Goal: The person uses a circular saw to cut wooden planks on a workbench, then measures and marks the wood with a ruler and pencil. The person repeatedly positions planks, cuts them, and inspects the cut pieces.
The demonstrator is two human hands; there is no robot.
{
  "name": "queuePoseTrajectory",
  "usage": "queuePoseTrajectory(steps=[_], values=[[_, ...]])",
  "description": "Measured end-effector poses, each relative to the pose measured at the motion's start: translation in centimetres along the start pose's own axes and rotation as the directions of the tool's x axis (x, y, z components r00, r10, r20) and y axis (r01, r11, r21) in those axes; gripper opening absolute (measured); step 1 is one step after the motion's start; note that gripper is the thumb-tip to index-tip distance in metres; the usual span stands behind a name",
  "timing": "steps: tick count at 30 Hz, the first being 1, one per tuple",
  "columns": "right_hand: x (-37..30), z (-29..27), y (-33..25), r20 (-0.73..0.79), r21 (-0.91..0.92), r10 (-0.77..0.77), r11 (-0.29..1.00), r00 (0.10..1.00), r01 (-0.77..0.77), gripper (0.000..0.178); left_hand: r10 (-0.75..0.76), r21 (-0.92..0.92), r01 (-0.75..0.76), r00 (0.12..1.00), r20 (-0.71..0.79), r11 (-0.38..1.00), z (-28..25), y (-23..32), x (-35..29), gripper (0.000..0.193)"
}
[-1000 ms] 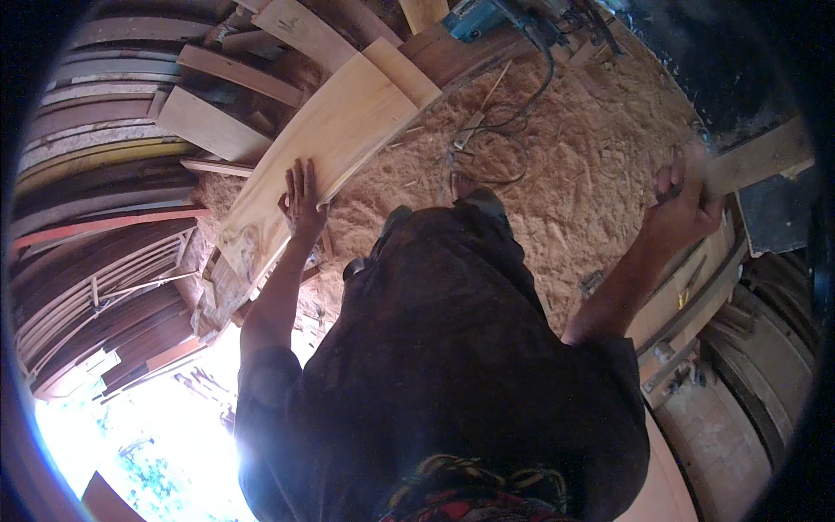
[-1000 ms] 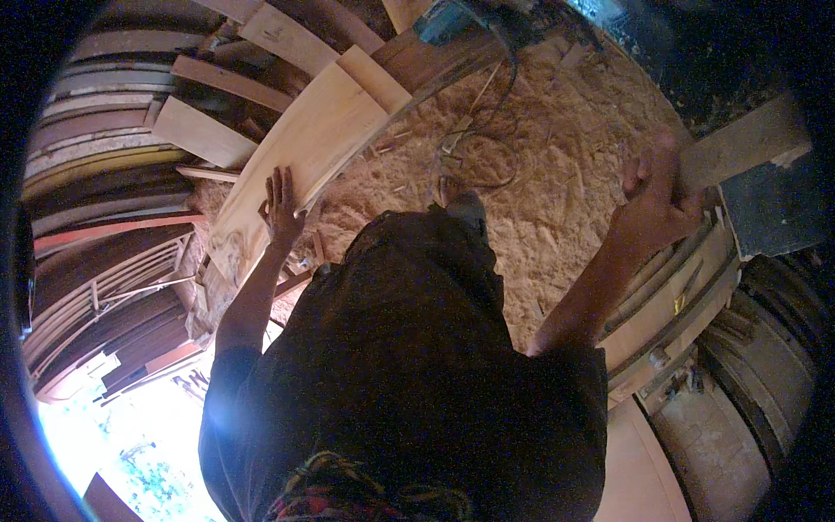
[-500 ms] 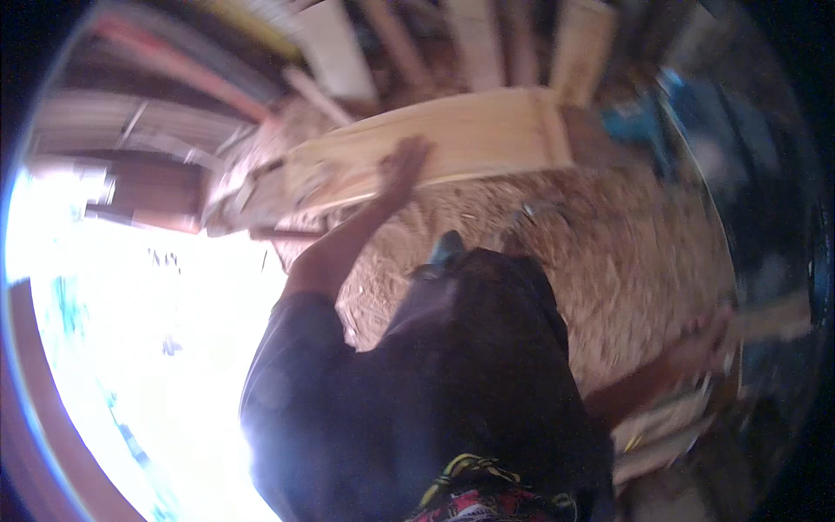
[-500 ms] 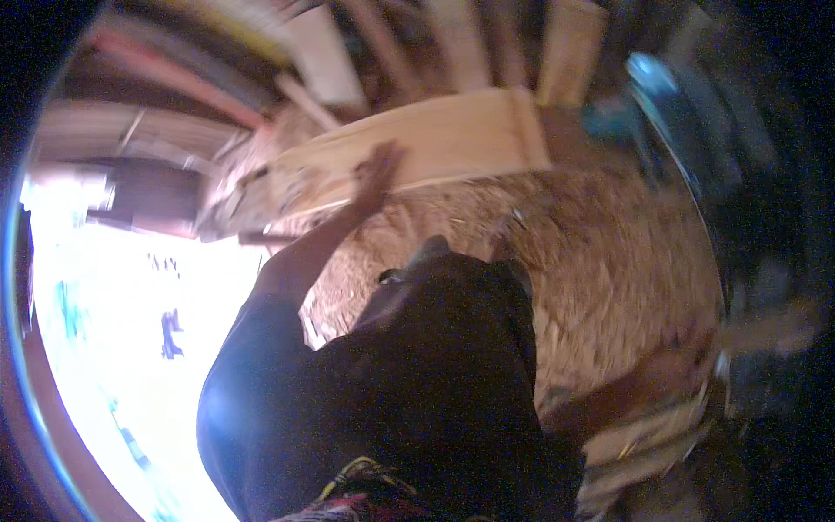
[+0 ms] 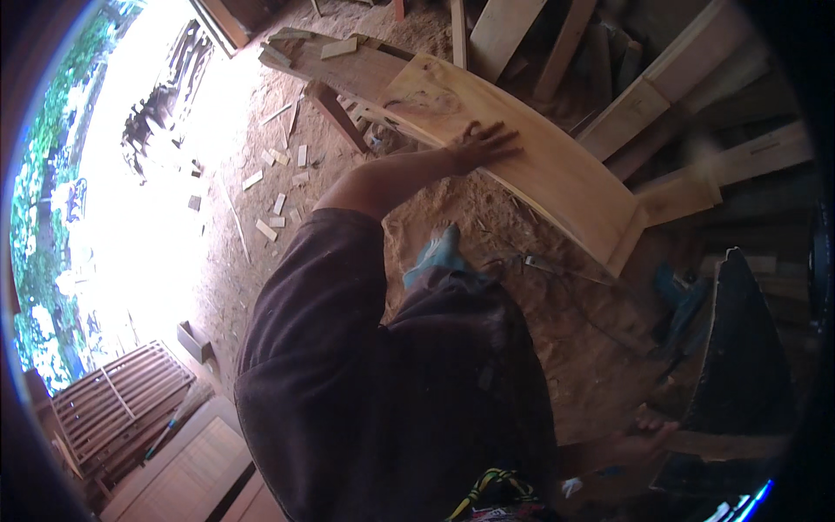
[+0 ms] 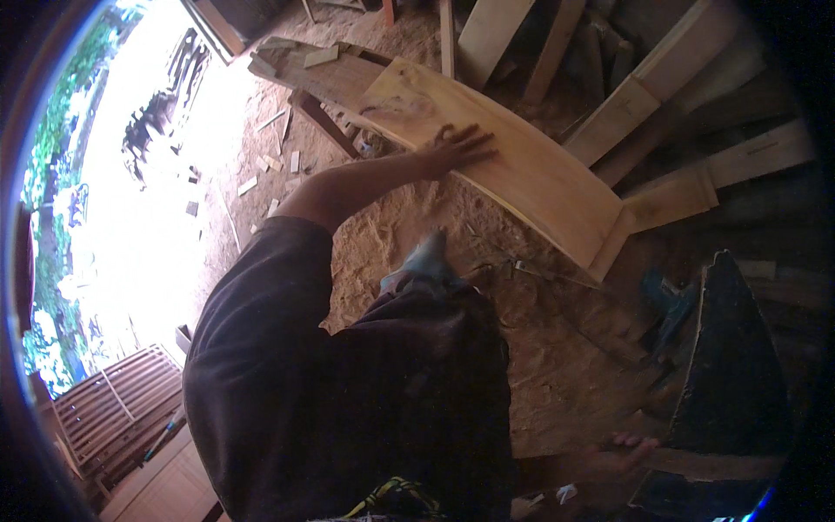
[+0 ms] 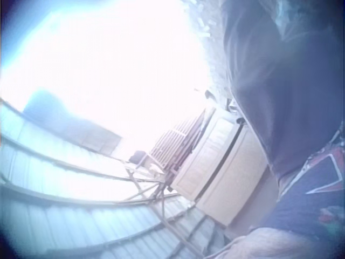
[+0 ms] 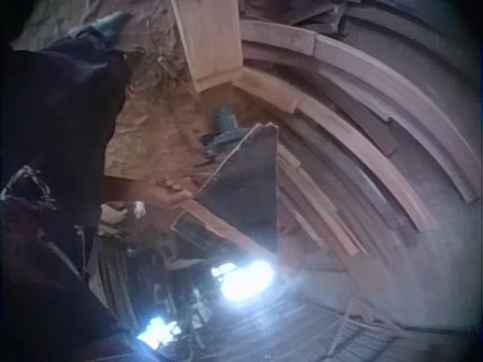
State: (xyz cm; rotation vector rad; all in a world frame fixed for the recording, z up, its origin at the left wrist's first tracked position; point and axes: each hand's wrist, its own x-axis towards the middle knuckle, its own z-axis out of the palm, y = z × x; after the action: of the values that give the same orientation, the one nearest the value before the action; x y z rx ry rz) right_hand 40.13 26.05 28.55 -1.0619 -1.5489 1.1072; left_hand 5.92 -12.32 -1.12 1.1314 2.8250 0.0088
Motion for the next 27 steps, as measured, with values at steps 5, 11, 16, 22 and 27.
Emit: queuePoseTrajectory(steps=[5,11,16,22,27], values=[[-0.3,1.1,-0.8,0.054,0.046,0.000,0.999,0.999,-0.003,0.029,-0.168,0.068,0.167,0.986,0.020,0.984,-0.4,-2.7,-1.8,0.110],[0.5,0.6,-0.1,0.129,0.067,-0.014,0.998,0.992,0.005,0.026,-0.169,0.157,0.188,0.978,-0.126,0.970,1.6,-1.4,-3.3,0.106],[-0.4,0.8,-1.1,0.087,0.046,-0.045,0.998,0.995,0.041,0.027,-0.176,0.221,0.155,0.981,0.080,0.963,-5.4,6.4,-5.2,0.096],[1.1,0.5,0.8,0.029,0.067,-0.044,0.997,0.999,0.042,0.029,-0.221,-0.043,0.241,0.937,0.270,0.970,-13.4,6.8,0.9,0.083],[-0.3,1.6,1.1,-0.117,0.140,0.051,0.990,0.992,-0.034,0.036,-0.135,-0.325,0.189,0.974,0.180,0.927,-14.9,-2.6,4.8,0.060]])
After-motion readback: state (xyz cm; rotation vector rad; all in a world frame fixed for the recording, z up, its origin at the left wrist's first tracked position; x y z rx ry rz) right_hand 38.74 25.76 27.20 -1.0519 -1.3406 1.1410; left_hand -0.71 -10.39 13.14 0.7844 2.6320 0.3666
